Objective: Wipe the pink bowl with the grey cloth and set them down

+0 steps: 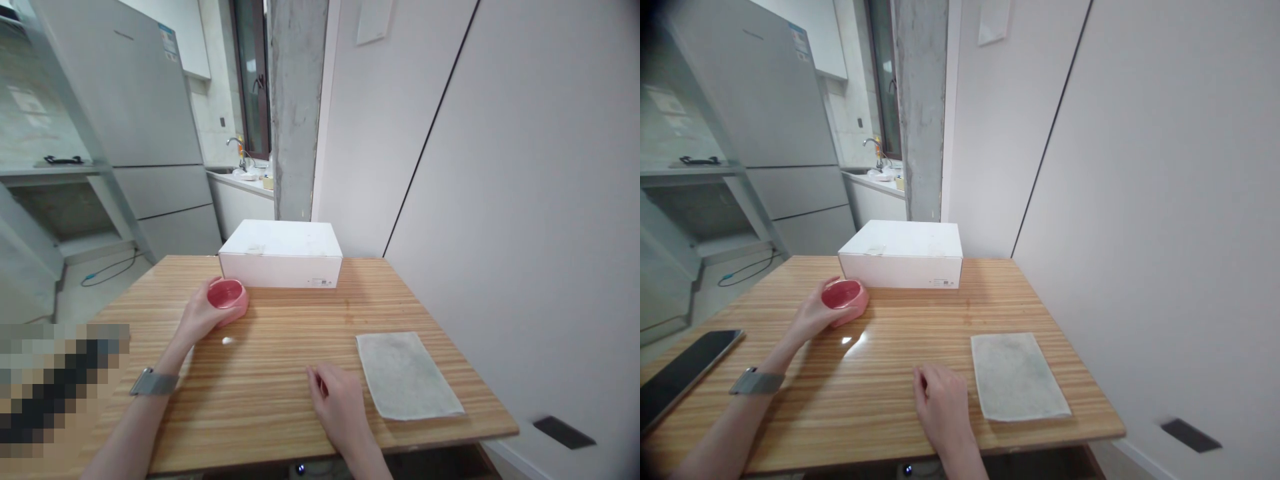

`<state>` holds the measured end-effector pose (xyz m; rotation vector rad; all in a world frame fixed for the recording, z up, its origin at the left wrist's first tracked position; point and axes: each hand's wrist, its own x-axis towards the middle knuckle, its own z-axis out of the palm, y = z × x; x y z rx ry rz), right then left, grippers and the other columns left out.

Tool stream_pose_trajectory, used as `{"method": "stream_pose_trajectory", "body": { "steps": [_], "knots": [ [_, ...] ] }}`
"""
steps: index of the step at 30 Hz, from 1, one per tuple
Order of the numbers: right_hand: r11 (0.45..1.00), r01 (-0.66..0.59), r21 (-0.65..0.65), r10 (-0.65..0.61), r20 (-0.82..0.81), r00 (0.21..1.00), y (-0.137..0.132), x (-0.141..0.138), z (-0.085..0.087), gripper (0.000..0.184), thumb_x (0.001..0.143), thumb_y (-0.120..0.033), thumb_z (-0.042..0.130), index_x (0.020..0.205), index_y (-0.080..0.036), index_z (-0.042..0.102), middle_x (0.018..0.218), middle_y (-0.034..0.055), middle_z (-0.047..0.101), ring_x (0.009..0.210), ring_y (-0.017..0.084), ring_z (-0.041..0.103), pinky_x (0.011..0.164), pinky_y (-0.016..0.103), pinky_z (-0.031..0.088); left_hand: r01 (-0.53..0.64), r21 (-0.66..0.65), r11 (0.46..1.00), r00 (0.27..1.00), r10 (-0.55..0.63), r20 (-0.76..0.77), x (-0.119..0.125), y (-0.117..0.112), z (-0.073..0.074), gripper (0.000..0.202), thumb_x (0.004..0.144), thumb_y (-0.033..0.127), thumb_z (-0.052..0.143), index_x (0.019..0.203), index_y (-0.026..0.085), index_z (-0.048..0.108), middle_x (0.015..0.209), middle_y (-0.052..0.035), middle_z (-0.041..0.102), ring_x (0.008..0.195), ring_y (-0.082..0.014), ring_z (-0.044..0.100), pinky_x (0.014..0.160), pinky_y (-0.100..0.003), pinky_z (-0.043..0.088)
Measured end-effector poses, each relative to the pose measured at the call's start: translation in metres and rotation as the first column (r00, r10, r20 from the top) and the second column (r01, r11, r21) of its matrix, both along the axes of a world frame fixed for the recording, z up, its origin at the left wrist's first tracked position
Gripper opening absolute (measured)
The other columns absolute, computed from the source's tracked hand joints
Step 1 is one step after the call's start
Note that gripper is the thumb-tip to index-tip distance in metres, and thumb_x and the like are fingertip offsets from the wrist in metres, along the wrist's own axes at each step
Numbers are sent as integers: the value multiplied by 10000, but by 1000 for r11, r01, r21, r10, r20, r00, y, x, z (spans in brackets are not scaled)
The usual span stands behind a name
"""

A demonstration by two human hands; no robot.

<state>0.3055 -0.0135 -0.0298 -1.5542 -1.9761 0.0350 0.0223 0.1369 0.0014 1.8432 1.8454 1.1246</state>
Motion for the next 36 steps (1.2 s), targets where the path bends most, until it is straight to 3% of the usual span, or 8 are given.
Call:
{"method": "stream_pose_trajectory", "body": {
  "steps": [4, 8, 11, 14, 21, 27, 31, 36],
  "knots": [
    [950, 292, 107, -292, -16, 956, -2, 49, 17, 329, 937, -304, 357, 678, -199, 531, 668, 33, 600, 635, 155, 562, 622, 265, 363, 5, 32, 999, 999, -4, -35, -8, 5, -10, 898, 554, 506, 729, 1315, 175, 388, 1168, -105, 581, 1085, -283, 559, 943, -440, 437],
    [764, 629, 143, -644, 230, 730, -5, 130, 23, 323, 884, -393, 432, 1026, -138, 570, 1000, 173, 625, 924, 301, 579, 778, 393, 401, -58, 209, 976, 991, 81, -104, -2, -6, -5, 833, 615, 515, 690, 1311, 155, 405, 1285, -141, 466, 1248, -325, 399, 1027, -481, 349],
    [718, 695, -36, -655, 302, 693, -5, 174, 13, 462, 851, -483, 443, 1077, -98, 562, 985, 214, 626, 896, 334, 607, 719, 410, 428, -138, 364, 921, 984, 169, -55, 18, -26, 8, 595, 761, 486, 570, 1256, 175, 457, 1303, -126, 437, 1251, -292, 395, 1037, -466, 346],
    [791, 570, -224, -552, 142, 822, -1, 187, 8, 404, 842, -470, 442, 1027, -133, 568, 963, 168, 652, 913, 298, 627, 752, 383, 444, -52, 400, 915, 997, 69, -28, 47, -49, 21, 427, 835, 417, 503, 1202, 198, 490, 1265, -96, 476, 1209, -248, 445, 1029, -428, 369],
    [963, 140, -230, -204, -285, 937, -15, 110, 67, 192, 859, -397, 427, 951, -232, 464, 911, 58, 652, 836, 215, 632, 750, 331, 444, 335, 117, 935, 922, -351, 165, 110, -96, 12, 688, 789, 424, 583, 1378, 250, 273, 1431, -86, 359, 1343, -243, 305, 1104, -443, 263],
    [928, -243, -281, -86, -799, 595, -28, 20, 101, 277, 826, -482, 511, 924, -242, 414, 759, -7, 634, 667, 152, 599, 582, 246, 462, 456, -61, 888, 692, -311, 651, 138, -143, 0, 865, 746, 458, 604, 1428, 228, 124, 1379, -136, 449, 1215, -254, 493, 963, -374, 456],
    [888, -370, -273, -97, -898, 428, -19, -3, 94, 389, 783, -496, 583, 1023, -250, 399, 829, 0, 645, 664, 134, 614, 567, 237, 490, 349, -170, 922, 654, -110, 749, 102, -152, 13, 868, 756, 530, 557, 1430, 233, 99, 998, -82, 685, 815, -238, 679, 655, -326, 551],
    [877, -358, -319, -148, -890, 431, -3, 4, 58, 507, 723, -556, 621, 1068, -234, 436, 1086, 102, 614, 743, 182, 667, 578, 311, 549, 141, -224, 964, 930, -52, 364, -2, -126, -6, 739, 732, 530, 575, 1349, 218, 315, 1018, -76, 668, 891, -271, 656, 715, -352, 529]
  ]
}}
